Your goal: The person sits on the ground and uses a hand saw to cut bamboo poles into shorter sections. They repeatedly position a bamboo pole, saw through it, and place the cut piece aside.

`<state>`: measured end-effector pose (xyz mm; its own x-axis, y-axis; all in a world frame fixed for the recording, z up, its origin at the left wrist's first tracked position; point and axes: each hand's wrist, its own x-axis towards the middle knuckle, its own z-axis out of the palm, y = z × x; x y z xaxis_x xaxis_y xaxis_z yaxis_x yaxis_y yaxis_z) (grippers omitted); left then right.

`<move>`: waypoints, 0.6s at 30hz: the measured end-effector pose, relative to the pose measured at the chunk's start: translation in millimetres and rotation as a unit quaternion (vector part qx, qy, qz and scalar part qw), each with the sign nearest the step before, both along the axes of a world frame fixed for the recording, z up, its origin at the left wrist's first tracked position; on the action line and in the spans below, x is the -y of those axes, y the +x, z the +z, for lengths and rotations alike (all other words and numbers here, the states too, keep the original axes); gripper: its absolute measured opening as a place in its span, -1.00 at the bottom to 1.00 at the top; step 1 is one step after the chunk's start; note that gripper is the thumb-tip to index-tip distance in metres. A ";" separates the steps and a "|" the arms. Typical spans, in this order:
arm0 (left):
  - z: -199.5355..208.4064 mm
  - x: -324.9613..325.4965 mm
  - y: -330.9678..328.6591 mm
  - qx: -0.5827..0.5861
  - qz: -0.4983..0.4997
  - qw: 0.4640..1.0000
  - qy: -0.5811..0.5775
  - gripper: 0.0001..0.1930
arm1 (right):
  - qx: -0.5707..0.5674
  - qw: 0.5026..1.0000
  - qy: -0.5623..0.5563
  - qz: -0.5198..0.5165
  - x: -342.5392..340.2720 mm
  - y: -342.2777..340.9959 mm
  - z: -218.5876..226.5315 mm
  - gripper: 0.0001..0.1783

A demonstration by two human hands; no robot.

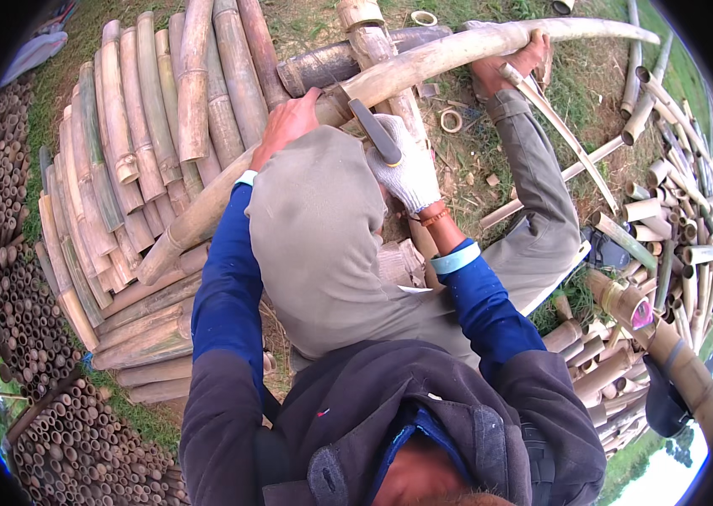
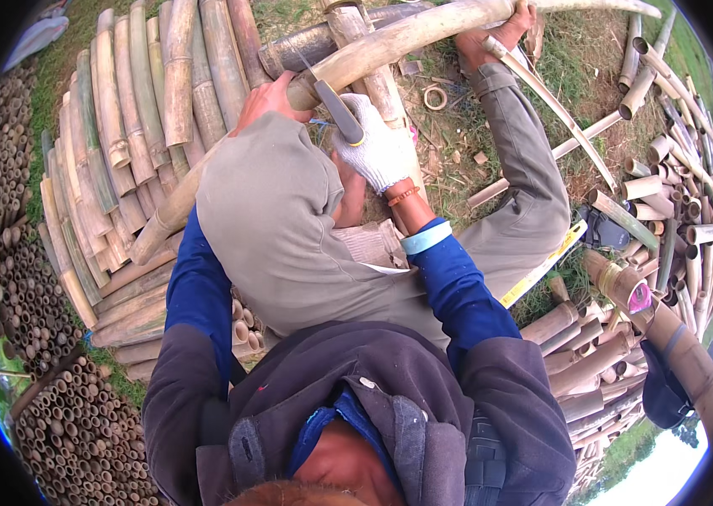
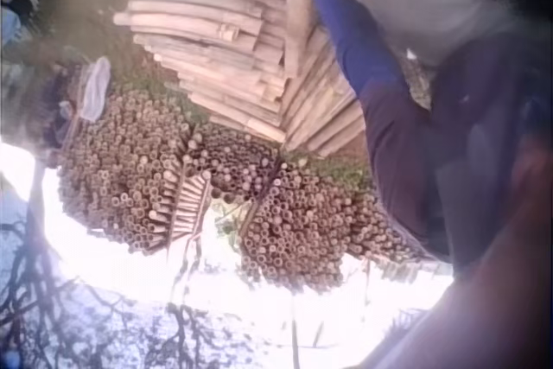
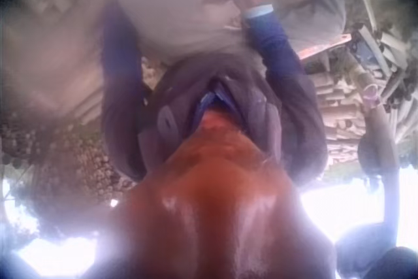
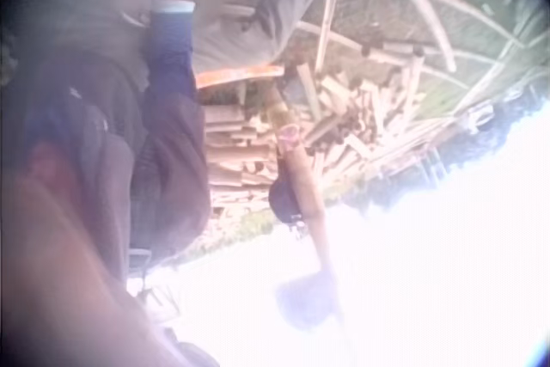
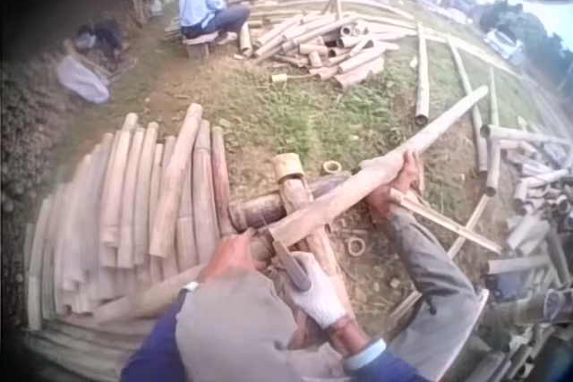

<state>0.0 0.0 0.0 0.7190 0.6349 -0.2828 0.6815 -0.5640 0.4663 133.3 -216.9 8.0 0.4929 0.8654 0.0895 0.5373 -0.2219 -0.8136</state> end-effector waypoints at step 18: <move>-18.2 41.5 2.8 0.007 0.000 0.995 0.099 -0.14 | -0.015 0.998 0.029 -0.045 1.0 -11.1 17.1 -0.52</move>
